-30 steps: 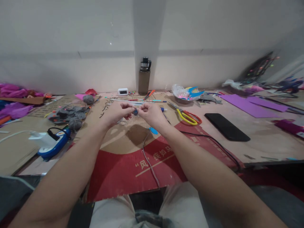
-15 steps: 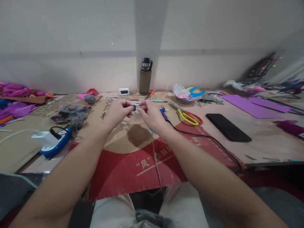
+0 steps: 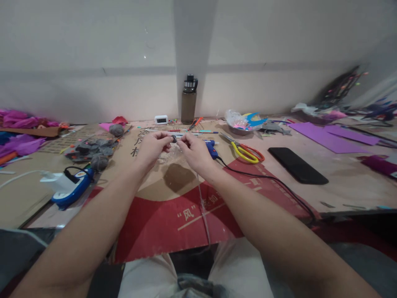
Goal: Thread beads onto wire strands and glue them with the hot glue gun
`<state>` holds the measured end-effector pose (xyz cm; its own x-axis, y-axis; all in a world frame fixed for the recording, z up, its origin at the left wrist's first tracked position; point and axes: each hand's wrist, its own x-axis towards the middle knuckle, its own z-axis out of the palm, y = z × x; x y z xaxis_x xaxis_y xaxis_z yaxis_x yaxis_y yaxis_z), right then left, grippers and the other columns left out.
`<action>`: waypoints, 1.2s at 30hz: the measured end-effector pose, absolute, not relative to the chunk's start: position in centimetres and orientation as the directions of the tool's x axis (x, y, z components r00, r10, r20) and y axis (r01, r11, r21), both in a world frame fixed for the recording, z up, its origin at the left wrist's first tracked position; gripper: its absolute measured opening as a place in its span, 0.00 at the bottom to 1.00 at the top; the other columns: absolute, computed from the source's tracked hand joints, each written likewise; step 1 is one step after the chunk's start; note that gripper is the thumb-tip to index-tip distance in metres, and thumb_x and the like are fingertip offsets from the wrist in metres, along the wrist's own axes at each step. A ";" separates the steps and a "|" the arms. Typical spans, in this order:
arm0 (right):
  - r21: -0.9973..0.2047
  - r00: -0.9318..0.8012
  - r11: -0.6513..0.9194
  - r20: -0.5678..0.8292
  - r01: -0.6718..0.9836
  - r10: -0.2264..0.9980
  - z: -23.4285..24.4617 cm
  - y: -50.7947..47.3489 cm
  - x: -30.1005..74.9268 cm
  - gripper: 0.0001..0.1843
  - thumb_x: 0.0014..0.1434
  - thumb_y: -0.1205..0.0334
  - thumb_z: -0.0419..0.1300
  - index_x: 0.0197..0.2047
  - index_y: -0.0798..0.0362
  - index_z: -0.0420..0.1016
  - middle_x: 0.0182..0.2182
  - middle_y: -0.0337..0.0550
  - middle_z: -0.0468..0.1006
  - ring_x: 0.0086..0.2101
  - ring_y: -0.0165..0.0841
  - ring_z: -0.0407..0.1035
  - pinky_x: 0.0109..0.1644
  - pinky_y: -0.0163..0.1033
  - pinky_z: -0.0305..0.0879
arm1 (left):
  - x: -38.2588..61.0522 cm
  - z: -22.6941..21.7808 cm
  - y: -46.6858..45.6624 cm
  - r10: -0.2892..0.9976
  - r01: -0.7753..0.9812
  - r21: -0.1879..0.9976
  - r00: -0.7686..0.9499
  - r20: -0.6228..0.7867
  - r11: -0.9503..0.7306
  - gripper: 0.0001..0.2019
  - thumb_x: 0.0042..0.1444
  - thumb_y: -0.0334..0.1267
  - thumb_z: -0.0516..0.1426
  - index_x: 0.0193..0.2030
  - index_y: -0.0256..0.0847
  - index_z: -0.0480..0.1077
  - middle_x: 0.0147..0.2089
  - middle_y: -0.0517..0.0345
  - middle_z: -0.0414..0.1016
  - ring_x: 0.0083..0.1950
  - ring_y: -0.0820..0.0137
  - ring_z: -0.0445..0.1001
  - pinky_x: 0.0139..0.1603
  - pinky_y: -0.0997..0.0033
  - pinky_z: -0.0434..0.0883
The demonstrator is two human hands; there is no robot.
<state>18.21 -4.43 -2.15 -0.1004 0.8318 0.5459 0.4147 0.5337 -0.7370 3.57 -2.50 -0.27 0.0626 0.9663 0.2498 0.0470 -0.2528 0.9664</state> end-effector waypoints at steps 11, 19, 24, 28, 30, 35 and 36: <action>-0.633 -0.273 0.626 0.570 0.455 0.775 -2.6 -5.5 17.5 0.12 0.61 0.64 0.47 0.36 0.53 0.72 0.34 0.42 0.76 0.34 0.31 0.67 0.40 0.36 0.57 | 3.3 -0.6 -2.1 0.986 -0.200 0.966 -0.046 0.158 -0.164 0.05 0.43 0.33 0.61 0.25 0.34 0.69 0.22 0.61 0.68 0.22 0.79 0.65 0.24 0.79 0.64; -0.570 -0.339 0.650 0.561 0.503 0.755 -2.4 -5.4 17.6 0.11 0.60 0.65 0.47 0.34 0.53 0.70 0.33 0.42 0.75 0.34 0.31 0.65 0.40 0.35 0.57 | 3.4 -0.6 -2.2 0.988 -0.278 0.948 -0.057 0.142 -0.152 0.04 0.42 0.32 0.60 0.25 0.34 0.69 0.21 0.62 0.68 0.22 0.79 0.66 0.24 0.79 0.64; -0.506 -0.419 0.711 0.578 0.489 0.700 -2.0 -5.7 17.6 0.12 0.62 0.64 0.45 0.32 0.53 0.68 0.32 0.41 0.73 0.33 0.30 0.64 0.39 0.34 0.56 | 3.6 -0.7 -2.3 0.985 -0.280 0.944 -0.044 0.168 -0.173 0.04 0.42 0.31 0.60 0.24 0.35 0.68 0.21 0.63 0.67 0.22 0.80 0.65 0.24 0.79 0.63; -0.499 -0.431 0.731 0.594 0.465 0.679 -1.8 -5.6 17.9 0.12 0.62 0.64 0.45 0.32 0.52 0.68 0.32 0.41 0.72 0.33 0.30 0.63 0.39 0.33 0.56 | 3.4 -0.7 -2.0 0.988 -0.282 0.947 -0.051 0.146 -0.155 0.03 0.42 0.31 0.60 0.24 0.35 0.68 0.21 0.62 0.67 0.22 0.80 0.65 0.23 0.80 0.63; -0.491 -0.429 0.733 0.598 0.471 0.677 -1.9 -5.5 18.0 0.12 0.62 0.64 0.45 0.32 0.52 0.67 0.31 0.40 0.72 0.32 0.30 0.63 0.38 0.33 0.56 | 3.3 -0.6 -2.0 0.991 -0.292 0.947 -0.045 0.127 -0.134 0.03 0.42 0.30 0.60 0.24 0.34 0.68 0.21 0.62 0.68 0.21 0.80 0.65 0.22 0.81 0.63; -0.502 -0.369 0.655 0.556 0.565 0.745 -2.4 -5.2 18.2 0.12 0.61 0.64 0.45 0.30 0.52 0.66 0.28 0.39 0.71 0.30 0.29 0.62 0.35 0.33 0.54 | 3.1 -0.2 -2.1 1.000 -0.349 0.937 0.004 0.028 -0.025 0.02 0.44 0.29 0.60 0.26 0.33 0.70 0.20 0.61 0.69 0.21 0.80 0.67 0.22 0.81 0.66; -0.515 -0.351 0.629 0.539 0.582 0.766 -2.5 -5.2 18.2 0.11 0.60 0.64 0.45 0.30 0.52 0.66 0.28 0.39 0.71 0.30 0.30 0.63 0.35 0.34 0.54 | 3.1 -0.1 -2.1 1.000 -0.356 0.935 0.007 0.013 -0.010 0.02 0.44 0.29 0.60 0.26 0.33 0.70 0.21 0.61 0.69 0.21 0.80 0.67 0.22 0.82 0.67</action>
<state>18.17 -5.15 -2.51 -0.3512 0.7657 0.5388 0.5822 0.6293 -0.5149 3.07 -2.11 -0.14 0.0069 0.9999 0.0130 -0.3555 -0.0097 0.9346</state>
